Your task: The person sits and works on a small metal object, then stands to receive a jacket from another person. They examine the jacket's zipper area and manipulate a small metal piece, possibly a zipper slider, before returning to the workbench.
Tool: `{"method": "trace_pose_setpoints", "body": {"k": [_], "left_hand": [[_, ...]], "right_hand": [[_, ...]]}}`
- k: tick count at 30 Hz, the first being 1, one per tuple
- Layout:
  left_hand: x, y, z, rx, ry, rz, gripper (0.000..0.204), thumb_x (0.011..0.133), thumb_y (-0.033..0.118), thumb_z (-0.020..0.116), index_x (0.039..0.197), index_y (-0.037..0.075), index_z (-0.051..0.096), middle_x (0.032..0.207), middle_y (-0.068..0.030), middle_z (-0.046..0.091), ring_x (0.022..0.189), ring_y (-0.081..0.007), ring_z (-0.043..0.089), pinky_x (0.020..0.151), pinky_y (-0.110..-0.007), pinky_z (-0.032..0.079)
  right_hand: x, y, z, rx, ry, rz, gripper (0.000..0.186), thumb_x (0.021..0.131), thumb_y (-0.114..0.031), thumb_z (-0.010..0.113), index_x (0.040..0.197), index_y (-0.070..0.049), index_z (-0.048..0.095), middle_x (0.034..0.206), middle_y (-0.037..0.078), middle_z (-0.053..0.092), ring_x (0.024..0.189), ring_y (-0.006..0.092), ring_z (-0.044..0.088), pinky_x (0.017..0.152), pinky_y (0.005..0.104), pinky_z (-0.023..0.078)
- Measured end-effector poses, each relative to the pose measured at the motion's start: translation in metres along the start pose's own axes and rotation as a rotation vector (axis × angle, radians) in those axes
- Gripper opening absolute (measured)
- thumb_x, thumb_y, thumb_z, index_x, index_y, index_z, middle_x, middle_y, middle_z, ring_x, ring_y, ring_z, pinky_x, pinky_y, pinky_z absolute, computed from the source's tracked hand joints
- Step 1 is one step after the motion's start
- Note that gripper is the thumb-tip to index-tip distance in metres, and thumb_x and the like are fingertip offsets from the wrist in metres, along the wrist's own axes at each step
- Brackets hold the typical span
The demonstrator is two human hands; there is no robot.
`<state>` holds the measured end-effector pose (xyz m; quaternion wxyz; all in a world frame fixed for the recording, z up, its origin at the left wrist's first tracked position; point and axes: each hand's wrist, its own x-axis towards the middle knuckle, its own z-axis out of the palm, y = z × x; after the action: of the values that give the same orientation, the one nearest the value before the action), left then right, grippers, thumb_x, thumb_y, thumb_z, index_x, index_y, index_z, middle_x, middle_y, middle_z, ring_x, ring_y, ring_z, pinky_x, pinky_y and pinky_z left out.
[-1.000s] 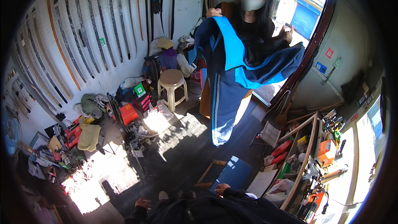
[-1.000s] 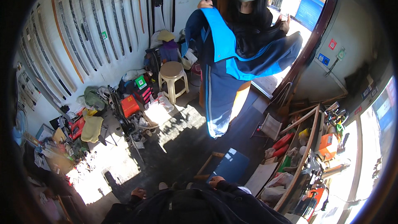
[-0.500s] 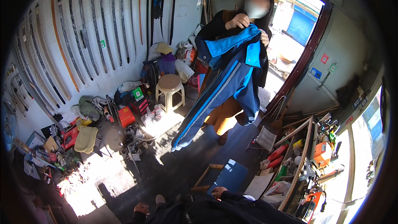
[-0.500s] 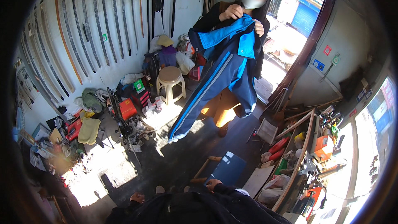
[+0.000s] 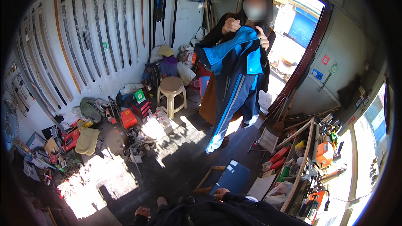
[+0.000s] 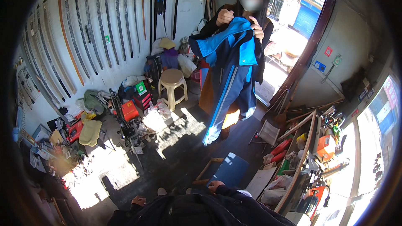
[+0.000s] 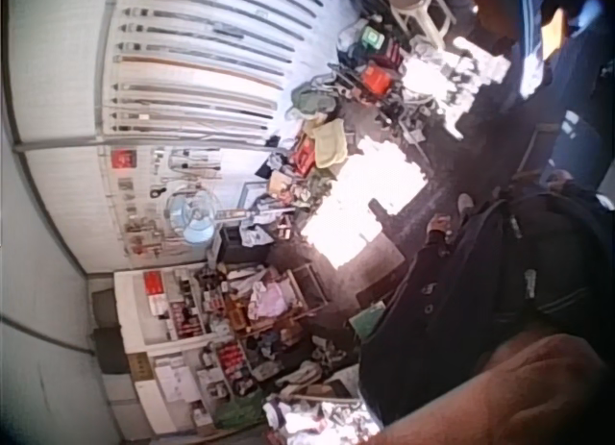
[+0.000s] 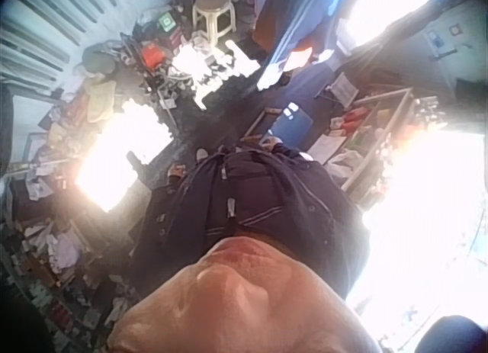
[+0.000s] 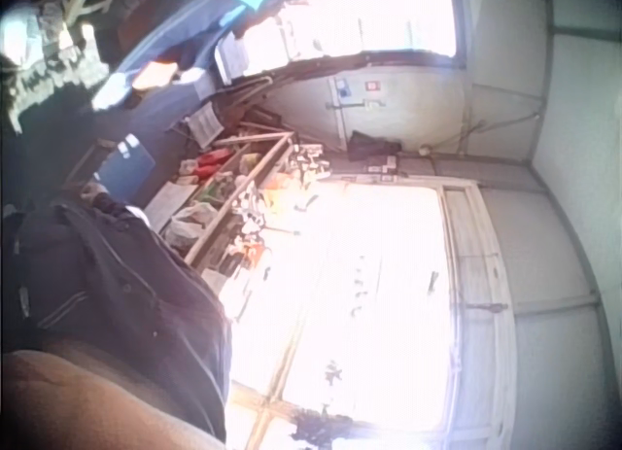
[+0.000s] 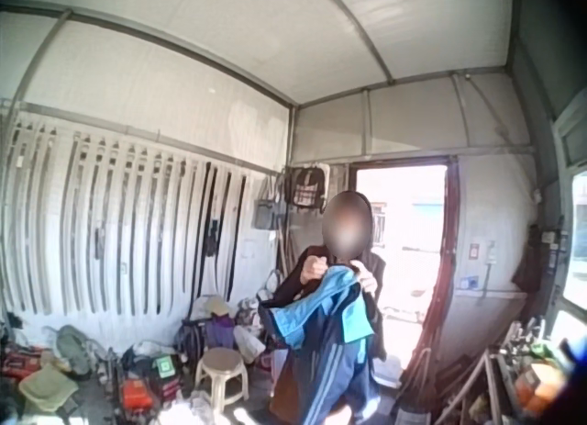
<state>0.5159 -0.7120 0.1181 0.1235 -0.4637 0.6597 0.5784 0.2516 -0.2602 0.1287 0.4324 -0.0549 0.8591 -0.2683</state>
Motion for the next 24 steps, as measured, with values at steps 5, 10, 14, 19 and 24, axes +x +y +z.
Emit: {"method": "trace_pose_setpoints", "body": {"k": [5, 10, 14, 19, 24], "left_hand": [[-0.004, 0.002, 0.000, -0.004, 0.002, -0.014, 0.027, 0.089, 0.022, 0.074, 0.107, 0.004, 0.064, 0.078, -0.0107, 0.069, 0.057, -0.0228, 0.069, 0.045, -0.037, 0.055], [-0.011, 0.004, -0.002, -0.011, -0.005, 0.008, 0.027, 0.090, 0.021, 0.074, 0.108, 0.004, 0.064, 0.078, -0.0106, 0.068, 0.057, -0.0222, 0.069, 0.045, -0.037, 0.056], [-0.018, 0.002, -0.004, 0.012, 0.001, 0.069, 0.027, 0.090, 0.021, 0.074, 0.108, 0.005, 0.064, 0.079, -0.0108, 0.069, 0.057, -0.0221, 0.068, 0.045, -0.038, 0.056], [-0.020, -0.004, -0.007, -0.013, -0.003, 0.046, 0.029, 0.090, 0.021, 0.073, 0.112, 0.005, 0.063, 0.080, -0.0113, 0.069, 0.058, -0.0223, 0.068, 0.045, -0.038, 0.056], [-0.021, -0.005, -0.009, -0.016, 0.005, -0.009, 0.033, 0.090, 0.021, 0.073, 0.116, 0.003, 0.063, 0.079, -0.0116, 0.068, 0.056, -0.0225, 0.068, 0.045, -0.038, 0.055]], "right_hand": [[-0.004, 0.001, 0.001, -0.007, 0.029, -0.024, 0.035, 0.091, -0.028, 0.069, 0.119, -0.007, 0.074, 0.095, 0.008, 0.076, 0.078, 0.0197, 0.073, 0.073, 0.0337, 0.058], [-0.003, 0.004, 0.005, -0.050, 0.031, -0.051, 0.034, 0.092, -0.026, 0.068, 0.120, -0.006, 0.073, 0.094, 0.008, 0.076, 0.076, 0.0188, 0.073, 0.070, 0.0334, 0.058], [-0.004, 0.004, 0.009, -0.039, 0.042, -0.091, 0.034, 0.094, -0.025, 0.066, 0.121, -0.006, 0.073, 0.091, 0.008, 0.075, 0.072, 0.0173, 0.071, 0.066, 0.0329, 0.058], [-0.006, 0.001, 0.012, 0.019, 0.002, -0.018, 0.034, 0.094, -0.024, 0.065, 0.122, -0.005, 0.072, 0.090, 0.008, 0.075, 0.068, 0.0170, 0.070, 0.063, 0.0325, 0.057], [-0.003, 0.003, 0.013, -0.056, 0.024, -0.079, 0.034, 0.094, -0.025, 0.066, 0.122, -0.007, 0.072, 0.089, 0.007, 0.075, 0.068, 0.0172, 0.071, 0.063, 0.0330, 0.058]]}}
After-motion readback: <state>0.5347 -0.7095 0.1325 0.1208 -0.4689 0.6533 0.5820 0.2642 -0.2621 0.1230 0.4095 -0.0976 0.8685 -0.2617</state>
